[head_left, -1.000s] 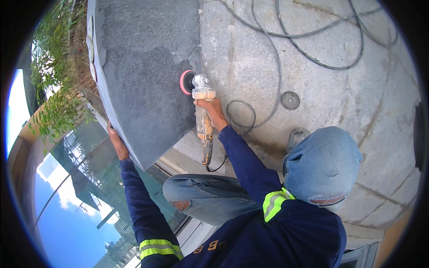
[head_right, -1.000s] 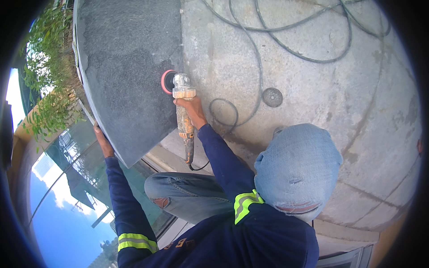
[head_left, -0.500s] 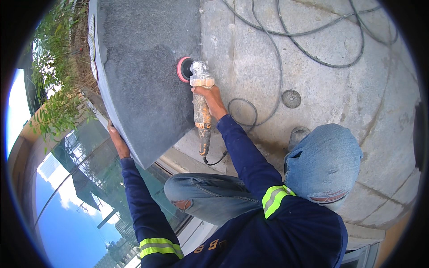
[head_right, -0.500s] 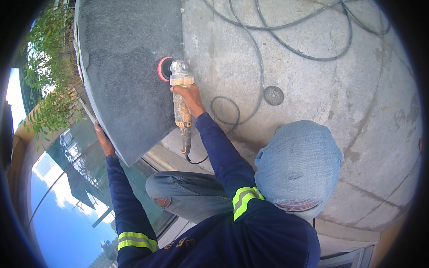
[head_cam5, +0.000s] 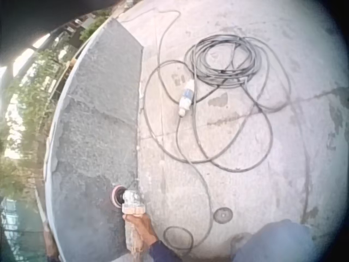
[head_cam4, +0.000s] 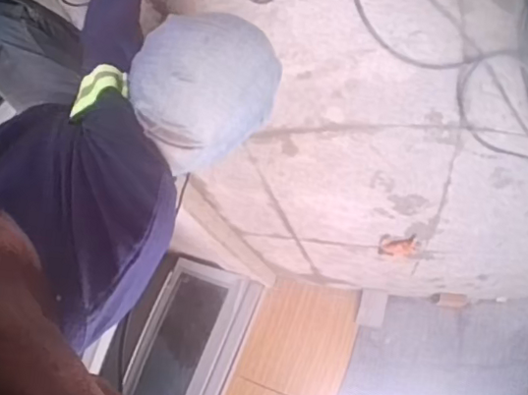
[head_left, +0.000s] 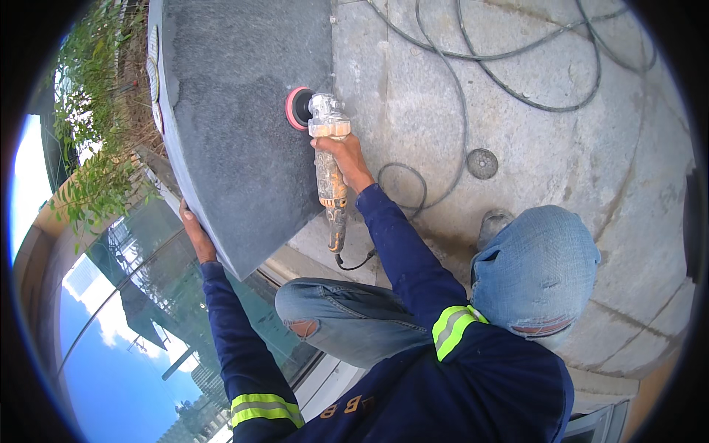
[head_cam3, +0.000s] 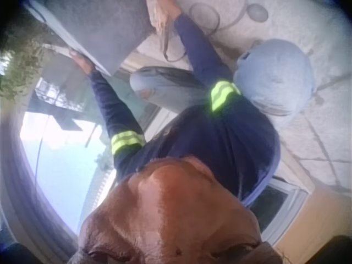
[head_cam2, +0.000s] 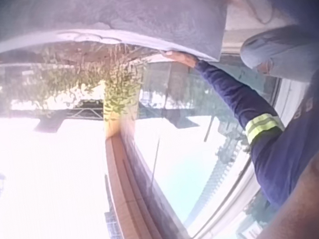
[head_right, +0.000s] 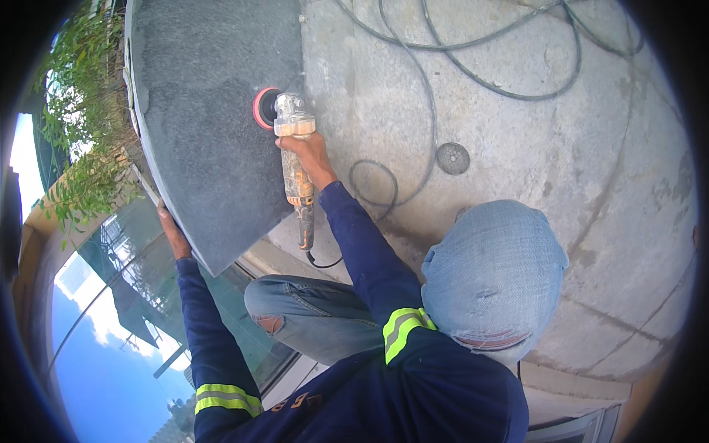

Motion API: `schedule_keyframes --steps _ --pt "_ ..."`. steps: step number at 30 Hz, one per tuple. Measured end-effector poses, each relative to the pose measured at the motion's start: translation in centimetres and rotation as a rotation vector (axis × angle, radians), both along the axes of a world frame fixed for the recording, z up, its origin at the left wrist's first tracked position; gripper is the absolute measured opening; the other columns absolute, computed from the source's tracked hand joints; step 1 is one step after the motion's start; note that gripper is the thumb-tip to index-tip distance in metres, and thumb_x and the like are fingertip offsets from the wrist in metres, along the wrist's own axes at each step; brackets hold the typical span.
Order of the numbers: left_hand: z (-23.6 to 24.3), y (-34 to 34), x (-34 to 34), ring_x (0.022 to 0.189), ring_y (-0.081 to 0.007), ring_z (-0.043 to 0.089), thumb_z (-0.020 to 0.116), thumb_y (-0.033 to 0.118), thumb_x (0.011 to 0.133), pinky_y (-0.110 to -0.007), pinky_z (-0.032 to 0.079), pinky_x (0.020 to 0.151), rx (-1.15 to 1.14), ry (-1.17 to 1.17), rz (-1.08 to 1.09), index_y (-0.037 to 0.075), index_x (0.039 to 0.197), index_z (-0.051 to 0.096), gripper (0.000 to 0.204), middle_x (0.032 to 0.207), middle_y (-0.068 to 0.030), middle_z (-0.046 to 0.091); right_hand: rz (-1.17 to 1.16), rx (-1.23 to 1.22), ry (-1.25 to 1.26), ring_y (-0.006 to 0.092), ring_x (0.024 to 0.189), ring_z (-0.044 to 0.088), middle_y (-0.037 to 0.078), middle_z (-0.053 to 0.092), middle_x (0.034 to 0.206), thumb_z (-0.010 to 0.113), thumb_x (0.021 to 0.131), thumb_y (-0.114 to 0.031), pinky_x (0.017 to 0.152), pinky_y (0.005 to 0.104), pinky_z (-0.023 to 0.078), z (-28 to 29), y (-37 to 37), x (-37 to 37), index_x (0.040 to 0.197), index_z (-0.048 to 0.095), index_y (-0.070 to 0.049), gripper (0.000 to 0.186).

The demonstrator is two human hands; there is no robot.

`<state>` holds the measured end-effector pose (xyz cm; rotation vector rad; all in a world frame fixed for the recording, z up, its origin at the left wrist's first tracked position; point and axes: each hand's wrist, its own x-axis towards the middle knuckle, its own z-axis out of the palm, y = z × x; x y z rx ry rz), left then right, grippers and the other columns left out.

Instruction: The person uses an angle grinder with a polishing pad to smooth the edge of a concrete planter. They hold the tool with both hands and move it along the curved edge while kneeling.

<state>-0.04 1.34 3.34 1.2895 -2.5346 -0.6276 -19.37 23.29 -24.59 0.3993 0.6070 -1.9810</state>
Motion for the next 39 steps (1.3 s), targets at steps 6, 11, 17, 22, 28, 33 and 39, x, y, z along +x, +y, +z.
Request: schedule_keyframes --steps 6,11,17,22,28,33,39 --pt "0.4 -0.1 0.6 0.14 -0.0283 0.045 0.038 0.071 0.106 -0.043 0.032 0.121 -0.043 -0.04 -0.007 -0.003 0.156 0.039 0.089 0.153 -0.0178 0.047 0.148 0.05 -0.01 0.0208 0.089 0.07 0.011 0.074 0.103 0.08 0.08 -0.018 0.079 0.0367 0.055 0.4 2.0 2.1 0.119 0.072 0.0 0.044" --pt "0.4 0.6 0.6 0.14 -0.0288 0.045 0.037 0.071 0.106 -0.043 0.031 0.121 -0.028 -0.04 -0.008 -0.003 0.156 0.04 0.088 0.152 -0.0181 0.047 0.107 -0.006 0.07 0.0203 0.095 0.07 0.01 0.074 0.107 0.08 0.08 -0.017 0.084 0.0359 0.054 3.6 2.5 3.0 0.121 0.072 0.0 0.045" --pt "0.3 0.1 0.3 0.14 -0.0289 0.045 0.038 0.07 0.106 -0.043 0.032 0.121 -0.045 -0.036 -0.031 -0.002 0.157 0.039 0.087 0.153 -0.0186 0.047 0.05 -0.003 0.035 0.0199 0.078 0.069 0.009 0.07 0.092 0.078 0.082 -0.018 0.068 0.0356 0.055 1.5 0.7 -0.6 0.115 0.069 0.001 0.039" --pt "0.4 0.4 0.2 0.14 -0.029 0.046 0.038 0.07 0.106 -0.043 0.032 0.121 -0.04 -0.038 -0.011 -0.001 0.157 0.039 0.088 0.153 -0.0185 0.046 0.108 0.051 0.025 0.0203 0.077 0.069 0.01 0.069 0.093 0.078 0.082 -0.017 0.067 0.0366 0.056 0.4 2.0 1.3 0.117 0.068 0.002 0.041" --pt "0.3 0.3 1.0 0.141 -0.029 0.045 0.038 0.07 0.106 -0.043 0.031 0.121 -0.031 -0.036 0.007 -0.002 0.157 0.039 0.089 0.153 -0.0185 0.046 0.109 -0.026 0.069 0.0202 0.08 0.069 0.01 0.07 0.094 0.079 0.081 -0.016 0.07 0.0362 0.056 2.9 2.7 3.2 0.119 0.068 0.001 0.043" --pt "0.3 0.2 0.0 0.142 -0.0294 0.044 0.038 0.071 0.106 -0.044 0.03 0.122 -0.054 -0.051 -0.037 -0.003 0.157 0.038 0.09 0.154 -0.0192 0.046 0.055 0.007 -0.002 0.0213 0.072 0.069 0.01 0.069 0.088 0.079 0.082 -0.017 0.063 0.0368 0.057 0.5 0.5 0.3 0.112 0.068 0.001 0.037" --pt "0.4 0.3 0.2 0.142 -0.0299 0.044 0.038 0.07 0.106 -0.044 0.03 0.122 -0.047 -0.045 -0.016 -0.003 0.157 0.038 0.089 0.154 -0.0197 0.046 0.125 0.042 -0.009 0.021 0.073 0.069 0.01 0.069 0.09 0.079 0.081 -0.016 0.064 0.0365 0.055 -0.3 2.1 2.6 0.115 0.069 0.001 0.039"
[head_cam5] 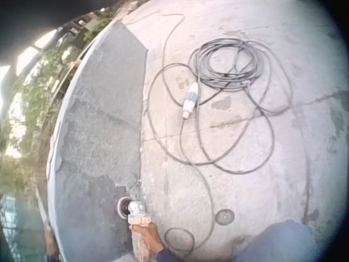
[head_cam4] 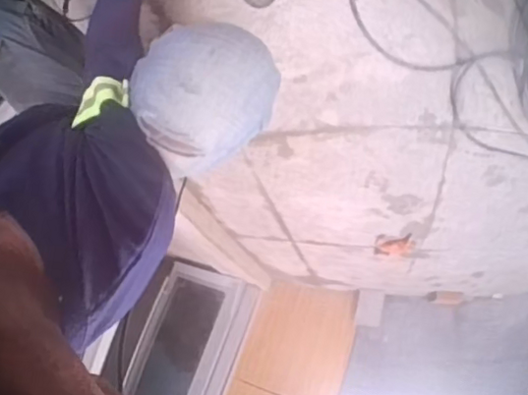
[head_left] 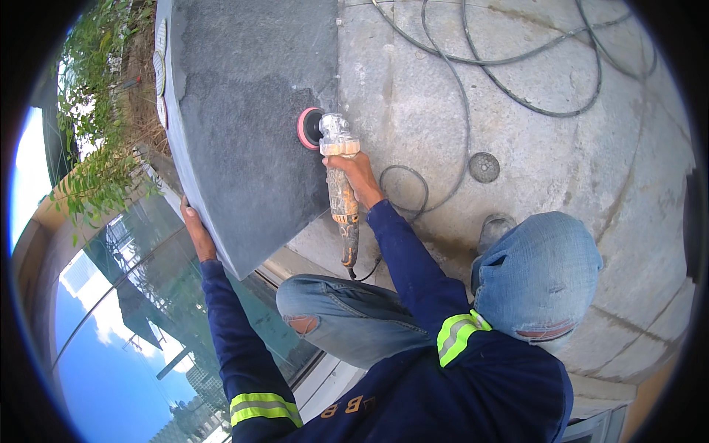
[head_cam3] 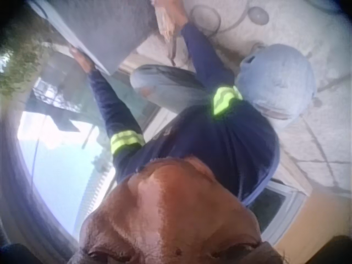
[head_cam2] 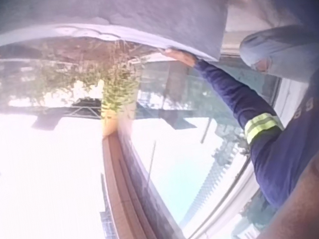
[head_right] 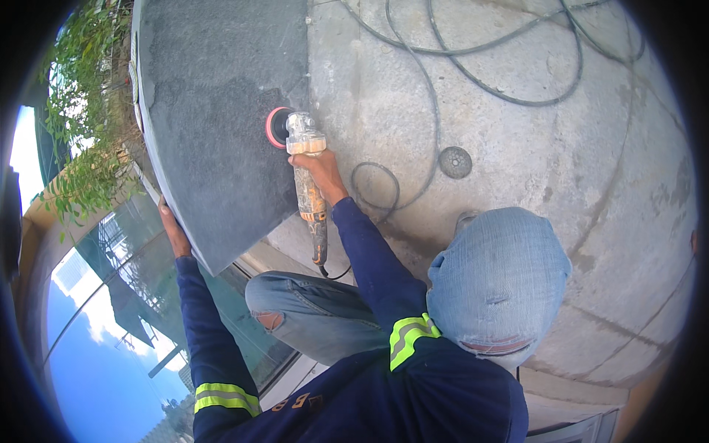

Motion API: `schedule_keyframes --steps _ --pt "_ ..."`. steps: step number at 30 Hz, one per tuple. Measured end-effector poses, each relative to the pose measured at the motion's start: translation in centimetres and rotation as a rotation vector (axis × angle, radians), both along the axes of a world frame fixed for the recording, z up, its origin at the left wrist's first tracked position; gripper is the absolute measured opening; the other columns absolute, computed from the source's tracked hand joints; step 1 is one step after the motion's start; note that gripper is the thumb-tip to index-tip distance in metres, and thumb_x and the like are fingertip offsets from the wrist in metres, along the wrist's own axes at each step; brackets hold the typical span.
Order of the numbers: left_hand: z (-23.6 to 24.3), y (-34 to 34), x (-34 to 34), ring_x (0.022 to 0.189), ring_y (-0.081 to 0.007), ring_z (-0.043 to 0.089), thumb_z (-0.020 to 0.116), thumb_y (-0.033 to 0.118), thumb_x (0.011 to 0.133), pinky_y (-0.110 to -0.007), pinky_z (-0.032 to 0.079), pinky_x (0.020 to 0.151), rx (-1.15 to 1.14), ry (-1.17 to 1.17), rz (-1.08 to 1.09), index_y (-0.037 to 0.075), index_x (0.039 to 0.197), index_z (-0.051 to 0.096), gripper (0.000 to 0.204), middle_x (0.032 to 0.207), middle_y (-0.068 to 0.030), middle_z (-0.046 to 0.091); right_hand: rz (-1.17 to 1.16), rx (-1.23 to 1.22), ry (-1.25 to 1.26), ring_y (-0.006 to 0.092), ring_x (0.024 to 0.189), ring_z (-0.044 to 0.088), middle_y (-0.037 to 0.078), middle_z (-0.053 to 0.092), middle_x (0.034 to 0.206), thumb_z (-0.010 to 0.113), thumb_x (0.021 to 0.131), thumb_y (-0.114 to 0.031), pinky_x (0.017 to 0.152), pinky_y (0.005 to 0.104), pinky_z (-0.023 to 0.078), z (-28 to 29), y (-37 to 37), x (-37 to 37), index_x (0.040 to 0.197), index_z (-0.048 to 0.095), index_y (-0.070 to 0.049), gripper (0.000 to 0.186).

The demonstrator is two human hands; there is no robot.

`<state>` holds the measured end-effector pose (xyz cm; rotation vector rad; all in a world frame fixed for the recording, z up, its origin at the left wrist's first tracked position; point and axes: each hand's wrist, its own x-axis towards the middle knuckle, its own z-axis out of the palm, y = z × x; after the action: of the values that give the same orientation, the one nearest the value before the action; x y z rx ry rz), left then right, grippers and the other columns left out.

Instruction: The person uses an angle grinder with a polishing pad to smooth the edge of a concrete planter. They hold the tool with both hands and move it along the curved edge while kneeling.

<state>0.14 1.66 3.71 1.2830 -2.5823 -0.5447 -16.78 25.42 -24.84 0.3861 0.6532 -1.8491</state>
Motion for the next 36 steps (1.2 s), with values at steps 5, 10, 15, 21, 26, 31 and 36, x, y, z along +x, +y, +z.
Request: schedule_keyframes --steps 5,10,15,21,26,31,36 --pt "0.0 0.3 0.3 0.141 -0.0298 0.045 0.037 0.069 0.106 -0.044 0.031 0.121 -0.008 -0.007 0.015 -0.003 0.157 0.038 0.089 0.153 -0.0196 0.047 -0.02 -0.05 0.065 0.0208 0.081 0.069 0.009 0.07 0.096 0.079 0.08 -0.015 0.071 0.037 0.055 2.6 0.9 1.4 0.119 0.069 0.001 0.043" --pt "0.0 0.1 0.1 0.142 -0.0296 0.044 0.038 0.07 0.106 -0.044 0.031 0.121 0.008 0.002 -0.001 -0.003 0.157 0.038 0.089 0.153 -0.02 0.047 -0.063 -0.046 0.11 0.0202 0.08 0.069 0.009 0.07 0.094 0.08 0.08 -0.017 0.071 0.0367 0.055 2.4 -0.9 -2.4 0.117 0.069 0.001 0.043" --pt "-0.1 -0.3 -0.2 0.143 -0.0298 0.043 0.038 0.071 0.106 -0.044 0.03 0.122 0.002 -0.011 0.009 -0.003 0.158 0.037 0.09 0.155 -0.0205 0.045 -0.019 0.015 0.059 0.0207 0.079 0.069 0.011 0.07 0.094 0.08 0.08 -0.017 0.069 0.0371 0.056 0.8 -0.7 -3.0 0.115 0.07 0.001 0.041" --pt "-0.1 0.2 0.3 0.144 -0.0302 0.042 0.038 0.071 0.106 -0.044 0.028 0.123 0.017 0.003 0.025 -0.003 0.158 0.037 0.09 0.156 -0.0208 0.043 0.024 -0.024 0.176 0.0206 0.093 0.07 0.01 0.073 0.105 0.08 0.08 -0.018 0.082 0.0367 0.055 4.1 0.5 -0.3 0.123 0.07 0.0 0.048" --pt "0.1 -0.1 0.4 0.143 -0.03 0.042 0.039 0.069 0.106 -0.043 0.028 0.123 0.003 -0.019 0.001 -0.002 0.157 0.038 0.088 0.155 -0.0206 0.044 -0.006 -0.073 0.202 0.0196 0.091 0.069 0.009 0.073 0.104 0.081 0.08 -0.018 0.08 0.0357 0.055 5.1 -0.7 -3.5 0.121 0.071 0.0 0.045" --pt "-0.1 0.1 -0.1 0.144 -0.0301 0.043 0.038 0.069 0.106 -0.043 0.028 0.123 -0.009 -0.021 0.008 -0.002 0.157 0.038 0.088 0.156 -0.0207 0.044 -0.007 -0.034 0.139 0.0201 0.088 0.07 0.01 0.073 0.1 0.081 0.079 -0.018 0.077 0.0353 0.055 2.9 -0.7 -4.7 0.119 0.071 0.0 0.045" --pt "0.1 -0.7 1.2 0.144 -0.0305 0.042 0.038 0.07 0.106 -0.043 0.028 0.123 -0.032 -0.023 0.009 -0.002 0.157 0.038 0.089 0.156 -0.021 0.044 0.012 -0.06 0.209 0.0206 0.095 0.07 0.01 0.074 0.109 0.081 0.079 -0.018 0.083 0.0353 0.055 4.1 -0.1 -2.0 0.124 0.071 0.0 0.049"
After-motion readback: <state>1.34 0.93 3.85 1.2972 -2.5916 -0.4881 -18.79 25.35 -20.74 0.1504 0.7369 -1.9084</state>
